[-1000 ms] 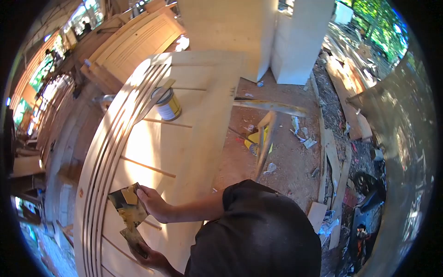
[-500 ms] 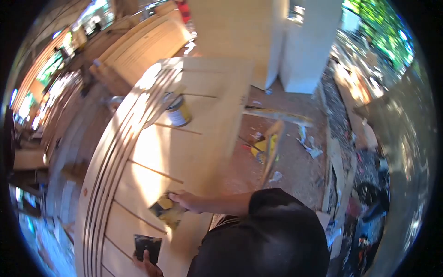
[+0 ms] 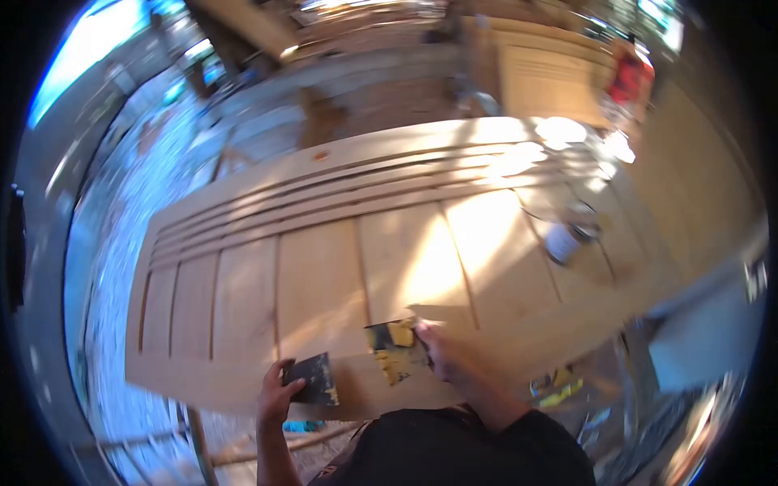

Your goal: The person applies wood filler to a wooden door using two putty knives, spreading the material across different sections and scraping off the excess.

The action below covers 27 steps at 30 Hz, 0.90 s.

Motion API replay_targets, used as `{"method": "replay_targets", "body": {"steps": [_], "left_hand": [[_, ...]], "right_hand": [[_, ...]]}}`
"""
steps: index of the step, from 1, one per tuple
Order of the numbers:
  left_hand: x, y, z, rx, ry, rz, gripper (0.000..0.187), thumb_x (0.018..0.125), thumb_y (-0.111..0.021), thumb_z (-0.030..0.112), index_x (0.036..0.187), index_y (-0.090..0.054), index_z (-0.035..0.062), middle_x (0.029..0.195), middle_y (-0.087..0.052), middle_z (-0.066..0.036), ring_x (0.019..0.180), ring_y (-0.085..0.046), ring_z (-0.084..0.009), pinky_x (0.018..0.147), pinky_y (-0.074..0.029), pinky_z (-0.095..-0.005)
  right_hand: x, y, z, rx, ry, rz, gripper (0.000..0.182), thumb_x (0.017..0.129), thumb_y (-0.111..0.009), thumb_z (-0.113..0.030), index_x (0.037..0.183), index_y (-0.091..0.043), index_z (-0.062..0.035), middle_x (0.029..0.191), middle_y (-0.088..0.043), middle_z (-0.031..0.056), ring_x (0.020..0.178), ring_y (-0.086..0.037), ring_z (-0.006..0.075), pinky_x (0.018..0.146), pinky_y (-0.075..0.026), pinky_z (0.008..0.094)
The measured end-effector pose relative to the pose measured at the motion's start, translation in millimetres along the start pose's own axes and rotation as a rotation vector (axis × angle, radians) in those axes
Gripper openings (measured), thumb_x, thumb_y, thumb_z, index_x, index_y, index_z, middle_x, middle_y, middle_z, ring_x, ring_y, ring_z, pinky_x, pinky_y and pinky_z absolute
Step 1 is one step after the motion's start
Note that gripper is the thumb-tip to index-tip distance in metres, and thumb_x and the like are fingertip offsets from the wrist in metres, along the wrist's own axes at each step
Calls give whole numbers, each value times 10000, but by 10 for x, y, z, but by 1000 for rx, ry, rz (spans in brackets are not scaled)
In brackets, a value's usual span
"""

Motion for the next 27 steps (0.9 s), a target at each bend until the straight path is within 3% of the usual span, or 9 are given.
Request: {"method": "replay_targets", "body": {"steps": [6,10,13,15,17,19,22,25,27], "left_hand": [[-275,-18,-16,-283,-10,137,578,754,-653,-57,1282,-424,-12,1077,-597,-144,971,-608,-209,839,-510,-308],[-284,-19,-274,-513,-15,246,529,741,-643,-64,1231,-447,-40,1078,-603,-148,966,-622,-239,863,-514,-339],[-306,-39,-145,-718,-101,159,469,738,-628,-66,1184,-487,-29,1096,-602,-148,1011,-611,-268,886,-518,-406],[-334,-44,-151,-781,-103,234,457,777,-629,-30,1201,-459,-42,1074,-614,-140,990,-624,-273,871,-527,-401],[-326,-75,-6,-900,-205,26,533,804,-654,55,1272,-416,-33,1077,-592,-130,949,-616,-245,823,-528,-355],[-291,-140,120,-1022,-235,-124,518,855,-623,102,1296,-394,-46,925,-559,-90,779,-589,-175,638,-514,-260],[-155,-218,11,-1366,-203,-512,550,863,-633,168,1311,-391,-38,899,-559,-80,703,-575,-150,579,-473,-225],[-81,-315,-93,-1434,-183,-529,575,885,-613,240,1333,-369,-27,797,-489,-55,617,-493,-123,495,-382,-206],[-33,-366,-118,-1445,-172,-498,482,921,-553,221,1317,-396,-4,787,-483,-55,616,-498,-129,492,-384,-210]], "right_hand": [[54,-294,-180,66,-33,-172,341,975,-395,-259,1184,-498,-10,1088,-608,124,961,-612,221,863,-499,348],[156,-354,-159,37,-50,-216,363,982,-389,-247,1222,-476,11,1139,-591,129,1006,-596,214,898,-480,351],[159,-425,-126,74,-72,-231,381,983,-387,-247,1241,-464,21,1169,-581,138,1034,-587,220,917,-468,360],[90,-574,-235,128,-110,-335,383,990,-359,-244,1244,-455,25,1173,-576,144,1050,-585,228,925,-468,361],[76,-634,-283,100,-89,-317,402,996,-339,-262,1268,-423,21,1202,-559,158,1074,-581,256,931,-475,389],[34,-693,-345,75,-61,-328,409,1002,-319,-268,1279,-404,20,1216,-548,166,1087,-577,271,933,-480,406],[-17,-755,-406,64,-24,-352,394,1009,-290,-251,1277,-392,19,1208,-545,166,1094,-574,268,937,-481,406],[-117,-857,-462,115,17,-331,379,1005,-283,-207,1255,-427,38,1196,-548,156,1099,-563,240,947,-462,354],[-215,-938,-531,118,54,-347,376,1006,-285,-209,1254,-428,34,1199,-547,149,1103,-559,232,947,-461,348]]}}
Point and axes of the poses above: each hand's wrist, its own x-axis towards the middle knuckle, its own y-axis out of the back of the hand, z = x × y, the point moved 2 cm from there along x, towards the middle knuckle
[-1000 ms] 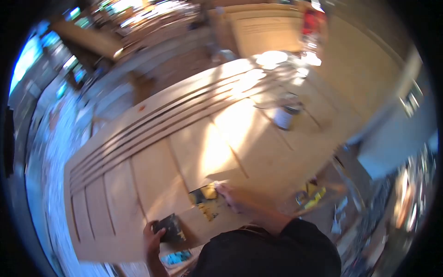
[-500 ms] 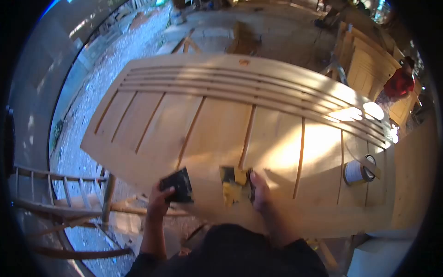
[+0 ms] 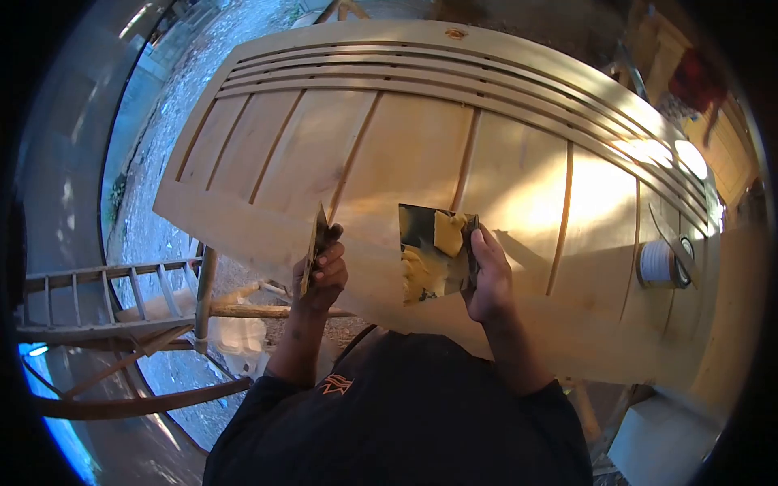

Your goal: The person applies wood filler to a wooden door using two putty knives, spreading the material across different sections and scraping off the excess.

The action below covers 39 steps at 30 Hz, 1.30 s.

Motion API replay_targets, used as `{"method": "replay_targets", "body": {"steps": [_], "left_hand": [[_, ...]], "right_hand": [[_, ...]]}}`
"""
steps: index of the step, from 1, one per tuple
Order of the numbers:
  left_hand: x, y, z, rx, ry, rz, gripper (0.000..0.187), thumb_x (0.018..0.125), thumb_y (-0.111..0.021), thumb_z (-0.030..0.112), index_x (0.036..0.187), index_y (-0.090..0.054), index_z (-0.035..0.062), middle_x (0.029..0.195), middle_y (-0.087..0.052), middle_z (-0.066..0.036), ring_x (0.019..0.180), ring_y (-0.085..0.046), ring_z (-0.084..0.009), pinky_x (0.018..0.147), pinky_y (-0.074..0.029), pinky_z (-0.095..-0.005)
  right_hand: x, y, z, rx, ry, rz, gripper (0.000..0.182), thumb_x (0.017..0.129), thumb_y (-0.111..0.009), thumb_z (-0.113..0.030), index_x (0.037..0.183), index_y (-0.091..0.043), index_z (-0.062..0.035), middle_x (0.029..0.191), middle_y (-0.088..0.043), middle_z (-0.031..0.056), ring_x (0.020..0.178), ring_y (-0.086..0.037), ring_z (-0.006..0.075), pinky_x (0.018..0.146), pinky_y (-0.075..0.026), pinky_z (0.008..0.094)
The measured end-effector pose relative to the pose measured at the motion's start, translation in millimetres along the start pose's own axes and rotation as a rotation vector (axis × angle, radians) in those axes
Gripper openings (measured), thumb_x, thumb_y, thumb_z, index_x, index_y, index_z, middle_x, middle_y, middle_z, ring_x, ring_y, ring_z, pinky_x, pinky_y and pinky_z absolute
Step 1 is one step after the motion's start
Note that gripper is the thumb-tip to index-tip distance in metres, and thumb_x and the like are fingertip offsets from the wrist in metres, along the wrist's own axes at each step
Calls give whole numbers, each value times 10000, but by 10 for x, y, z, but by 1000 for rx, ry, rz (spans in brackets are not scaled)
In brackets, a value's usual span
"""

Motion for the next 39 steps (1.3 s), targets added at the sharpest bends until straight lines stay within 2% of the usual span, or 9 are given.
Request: {"method": "replay_targets", "body": {"steps": [3,6,10,19,23,24,26,29,39], "left_hand": [[94,-68,-35,99,-67,8,277,971,-454,196,1163,-483,0,808,-499,-70,647,-534,-149,585,-478,-253],[146,-212,-9,268,-172,335,265,970,-452,197,1162,-500,21,906,-570,-94,730,-583,-167,648,-506,-274],[128,-124,96,431,-297,332,260,923,-496,64,1181,-501,32,1122,-597,-131,1046,-598,-232,860,-525,-365],[-129,-614,-108,774,-428,433,320,855,-522,-62,1173,-543,-40,1134,-594,-161,1047,-594,-259,925,-482,-397],[-335,-676,-348,1803,-687,140,377,878,-466,-71,1251,-500,-35,1197,-558,-224,1108,-567,-306,928,-456,-411],[-259,-794,-427,1853,-727,-41,388,884,-497,-40,1267,-503,22,1207,-533,-258,1142,-537,-378,931,-460,-442],[-177,-790,-529,1780,-900,-264,354,933,-452,83,1235,-473,-100,1219,-528,-272,1128,-552,-350,932,-463,-422],[-244,-820,-623,1720,-903,-308,390,866,-608,101,1241,-505,135,1233,-492,-273,1168,-485,-468,950,-416,-574],[-270,-754,-452,1953,-731,-564,378,773,-695,213,1125,-565,263,1257,-491,-198,1174,-494,-425,1011,-337,-584]], "right_hand": [[-20,50,13,3,-8,50,374,1007,-291,-214,1259,-423,27,1203,-546,135,1104,-557,222,944,-461,345],[-30,130,34,29,-12,109,373,1007,-301,-222,1269,-414,19,1210,-546,125,1101,-559,216,939,-463,345],[-44,124,67,71,23,64,379,1007,-307,-221,1276,-408,26,1210,-548,136,1103,-563,227,941,-464,357],[-64,73,111,109,83,142,352,1017,-311,-240,1241,-427,5,1196,-549,108,1086,-561,202,928,-477,339],[-78,46,128,107,164,175,362,1016,-316,-249,1279,-408,-18,1230,-538,105,1109,-559,198,943,-473,346],[-71,39,135,121,181,191,361,1016,-316,-249,1280,-408,-21,1230,-538,103,1109,-558,197,941,-475,343],[-59,24,153,152,217,226,358,1016,-316,-249,1282,-407,-27,1229,-539,99,1109,-558,194,939,-479,339],[-56,7,172,187,278,197,360,1016,-315,-248,1287,-402,-27,1234,-537,101,1103,-563,199,934,-482,339],[-71,-35,141,200,42,161,375,1016,-285,-236,1272,-405,10,1207,-547,129,1071,-579,217,917,-490,339]]}}
Point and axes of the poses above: each hand's wrist, its own x-axis towards the middle knuckle, its own y-axis out of the back of the hand, z = x × y, the point moved 2 cm from there along x, towards the middle knuckle
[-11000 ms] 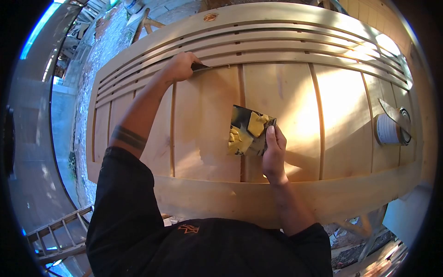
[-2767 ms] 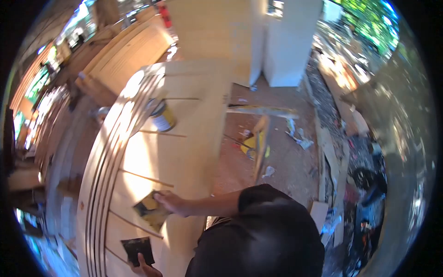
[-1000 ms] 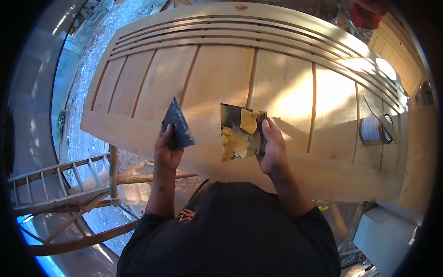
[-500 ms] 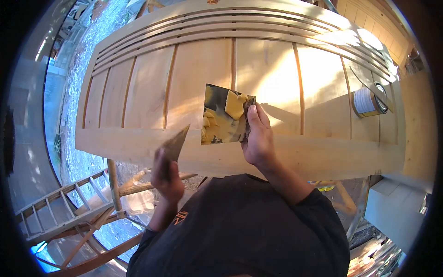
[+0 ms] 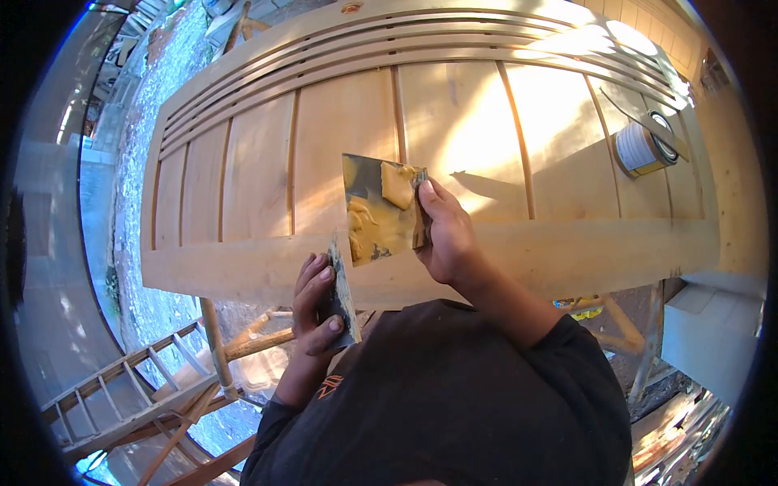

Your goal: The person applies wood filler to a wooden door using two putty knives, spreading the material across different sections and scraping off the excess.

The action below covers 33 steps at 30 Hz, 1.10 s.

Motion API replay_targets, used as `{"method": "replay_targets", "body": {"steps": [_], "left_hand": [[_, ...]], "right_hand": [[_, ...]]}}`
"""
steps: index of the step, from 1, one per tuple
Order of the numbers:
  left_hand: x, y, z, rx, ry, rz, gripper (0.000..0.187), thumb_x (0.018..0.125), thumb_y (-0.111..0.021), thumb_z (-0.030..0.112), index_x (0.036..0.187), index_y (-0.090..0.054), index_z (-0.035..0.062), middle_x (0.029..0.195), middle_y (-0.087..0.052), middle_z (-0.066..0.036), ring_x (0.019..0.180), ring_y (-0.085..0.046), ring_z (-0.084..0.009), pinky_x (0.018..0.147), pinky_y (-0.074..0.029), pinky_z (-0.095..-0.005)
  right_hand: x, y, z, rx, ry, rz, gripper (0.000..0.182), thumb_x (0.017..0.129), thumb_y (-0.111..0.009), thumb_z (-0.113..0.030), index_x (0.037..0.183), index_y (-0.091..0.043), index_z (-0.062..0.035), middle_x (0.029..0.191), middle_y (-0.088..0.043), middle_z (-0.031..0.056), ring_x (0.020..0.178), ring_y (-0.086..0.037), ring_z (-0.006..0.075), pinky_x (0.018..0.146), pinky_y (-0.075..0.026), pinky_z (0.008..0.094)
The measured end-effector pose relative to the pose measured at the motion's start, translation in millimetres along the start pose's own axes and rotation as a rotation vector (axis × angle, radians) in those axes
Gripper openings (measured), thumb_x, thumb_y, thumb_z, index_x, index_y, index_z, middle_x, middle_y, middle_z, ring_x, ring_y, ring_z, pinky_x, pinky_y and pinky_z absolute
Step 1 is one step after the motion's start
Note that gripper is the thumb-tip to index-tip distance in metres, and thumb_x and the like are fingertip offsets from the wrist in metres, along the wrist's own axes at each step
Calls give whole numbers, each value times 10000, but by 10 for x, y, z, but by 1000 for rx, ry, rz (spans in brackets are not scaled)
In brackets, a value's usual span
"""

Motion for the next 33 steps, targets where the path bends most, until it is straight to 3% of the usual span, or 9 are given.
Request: {"method": "replay_targets", "body": {"steps": [6,10,13,17,20,23,25,29,33], "left_hand": [[124,4,-39,9,-138,39,401,751,-710,198,1116,-581,303,1263,-483,-184,1179,-491,-416,1025,-347,-548],[93,-88,-140,-24,-211,-73,429,706,-746,176,1098,-630,305,1271,-476,-186,1180,-487,-418,1021,-364,-532],[-97,-55,-370,-31,-40,-142,459,677,-762,155,1101,-637,279,1281,-469,-194,1193,-471,-424,1015,-372,-530],[-56,-8,-299,-4,-63,-86,446,677,-766,145,1089,-622,237,1284,-456,-234,1199,-459,-442,1011,-368,-541],[59,-39,-84,-282,105,-60,414,708,-742,148,1095,-624,235,1308,-436,-235,1245,-408,-447,1034,-326,-562],[-71,-187,-291,-88,-35,-63,473,704,-738,88,1145,-621,211,1346,-395,-225,1253,-394,-452,1032,-350,-523],[-103,-141,-423,-52,107,-98,476,704,-730,60,1150,-617,184,1342,-392,-229,1254,-393,-453,1028,-362,-512],[102,-25,-199,-117,-52,10,461,725,-721,64,1159,-616,177,1336,-396,-215,1253,-393,-452,1023,-369,-505],[3,-189,-297,-97,30,-21,544,746,-651,-28,1245,-558,168,1356,-370,-207,1248,-398,-452,1014,-391,-504]], "right_hand": [[2,-42,-19,-6,-77,-55,390,1016,-280,-244,1294,-393,5,1220,-542,131,1075,-580,215,918,-491,340],[1,-41,-35,-64,-37,-103,389,1016,-282,-250,1305,-385,-10,1236,-534,127,1094,-573,216,928,-488,348],[5,8,-91,-55,-20,-64,377,1016,-292,-248,1289,-399,-10,1225,-538,123,1081,-579,213,917,-495,345],[-28,21,-113,-23,30,-24,377,1016,-298,-227,1286,-391,20,1210,-538,135,1063,-578,209,907,-492,339],[26,37,-38,-27,97,-13,374,1015,-303,-231,1282,-394,15,1203,-539,136,1074,-570,211,915,-486,342],[54,64,-27,-93,196,12,371,1016,-301,-235,1275,-395,13,1202,-538,137,1084,-563,212,927,-477,344],[53,175,-84,-102,197,-32,372,1015,-306,-243,1293,-393,-12,1225,-533,119,1106,-555,220,940,-466,350],[44,96,-81,-138,233,-72,382,1013,-313,-258,1300,-392,-19,1244,-526,112,1122,-546,225,950,-459,354],[71,54,-27,-112,218,-29,386,1012,-316,-258,1308,-386,-20,1245,-524,118,1121,-546,230,948,-459,358]]}}
Point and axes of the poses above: each hand's wrist, its own x-axis towards the middle knuckle, its own y-axis out of the back of the hand, z = x × y, the point moved 2 cm from there along x, towards the middle knuckle
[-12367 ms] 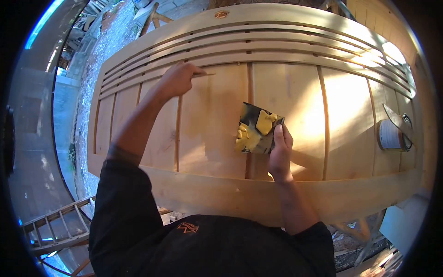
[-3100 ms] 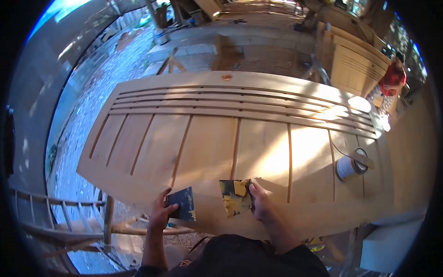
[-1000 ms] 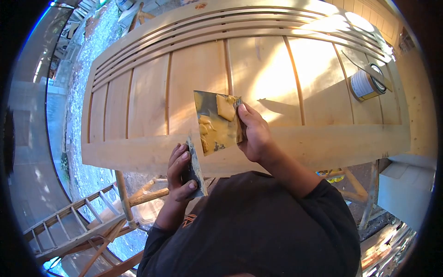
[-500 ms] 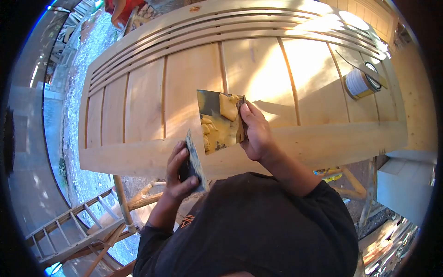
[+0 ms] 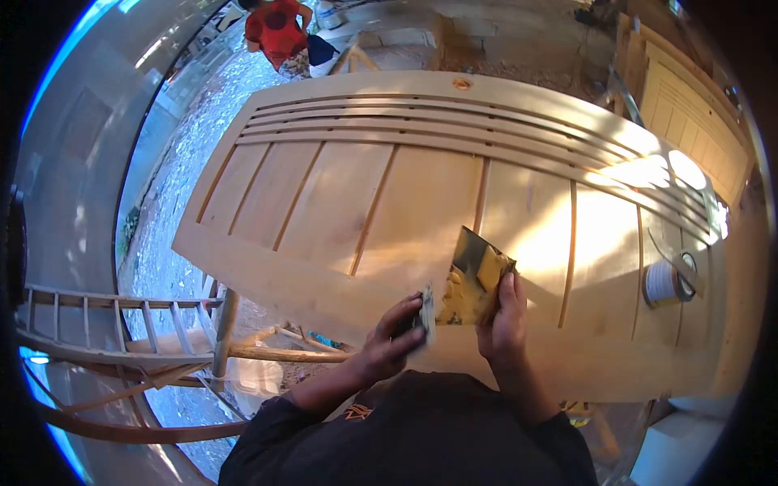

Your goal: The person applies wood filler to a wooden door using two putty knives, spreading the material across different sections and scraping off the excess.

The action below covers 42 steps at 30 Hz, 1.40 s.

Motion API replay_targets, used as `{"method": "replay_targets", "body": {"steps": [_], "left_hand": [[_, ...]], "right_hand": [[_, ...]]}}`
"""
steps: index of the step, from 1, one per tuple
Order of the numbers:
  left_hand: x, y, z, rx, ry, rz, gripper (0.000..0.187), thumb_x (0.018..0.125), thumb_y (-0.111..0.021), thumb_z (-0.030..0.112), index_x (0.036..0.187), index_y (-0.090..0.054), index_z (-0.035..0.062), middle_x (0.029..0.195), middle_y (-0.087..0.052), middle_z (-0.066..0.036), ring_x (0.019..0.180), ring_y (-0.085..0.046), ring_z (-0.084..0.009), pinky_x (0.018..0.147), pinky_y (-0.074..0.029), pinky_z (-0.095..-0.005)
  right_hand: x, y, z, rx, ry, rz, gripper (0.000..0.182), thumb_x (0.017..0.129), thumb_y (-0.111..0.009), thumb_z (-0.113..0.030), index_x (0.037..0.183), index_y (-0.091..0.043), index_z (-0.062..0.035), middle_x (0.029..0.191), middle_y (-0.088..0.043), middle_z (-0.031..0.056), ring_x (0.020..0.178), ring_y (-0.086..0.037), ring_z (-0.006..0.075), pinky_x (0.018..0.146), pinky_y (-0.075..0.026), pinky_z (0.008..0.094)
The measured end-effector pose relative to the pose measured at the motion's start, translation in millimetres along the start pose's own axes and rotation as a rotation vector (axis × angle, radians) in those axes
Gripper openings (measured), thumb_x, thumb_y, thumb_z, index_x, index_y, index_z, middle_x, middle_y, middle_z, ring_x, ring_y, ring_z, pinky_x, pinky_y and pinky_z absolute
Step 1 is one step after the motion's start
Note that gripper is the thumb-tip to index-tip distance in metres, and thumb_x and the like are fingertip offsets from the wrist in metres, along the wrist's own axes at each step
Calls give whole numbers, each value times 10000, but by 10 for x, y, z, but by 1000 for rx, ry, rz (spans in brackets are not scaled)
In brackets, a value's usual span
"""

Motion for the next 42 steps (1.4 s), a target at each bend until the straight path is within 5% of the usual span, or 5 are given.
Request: {"method": "replay_targets", "body": {"steps": [22,29,32,36,42], "left_hand": [[-48,-55,-12,71,240,14,590,776,-591,-135,1281,-490,154,1314,-410,-247,1183,-475,-452,953,-470,-449],[98,-31,240,12,-25,47,703,710,-514,-179,1308,-511,192,1338,-379,-228,1202,-471,-400,924,-496,-416],[-23,-15,8,107,259,-61,712,703,-527,-175,1306,-510,204,1330,-376,-234,1210,-450,-435,953,-474,-444],[161,96,203,79,-20,89,715,707,-523,-155,1327,-492,200,1331,-370,-233,1191,-473,-406,952,-471,-427],[50,20,30,100,230,-47,674,724,-579,-167,1301,-481,167,1340,-380,-243,1216,-448,-435,951,-477,-445]], "right_hand": [[-37,-14,-14,-24,105,109,335,1009,-352,-236,1258,-425,-24,1195,-546,102,1083,-567,216,901,-502,363],[-40,56,36,-30,100,119,339,1010,-350,-228,1265,-417,-16,1198,-544,108,1081,-567,222,907,-496,355],[-54,14,-11,-32,118,103,338,1010,-349,-221,1266,-414,-12,1195,-544,114,1077,-568,225,907,-493,353],[-101,4,-24,-58,143,80,335,1011,-343,-224,1261,-415,-13,1188,-544,117,1073,-569,225,907,-490,358],[-46,45,-54,-74,175,71,370,1009,-347,-256,1281,-407,-12,1222,-530,129,1095,-557,249,920,-474,385]]}}
Point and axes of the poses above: each hand's wrist, its own x-axis towards the middle knuckle, its own y-axis out of the back of the hand, z = x × y, the point moved 2 cm from there along x, towards the middle knuckle
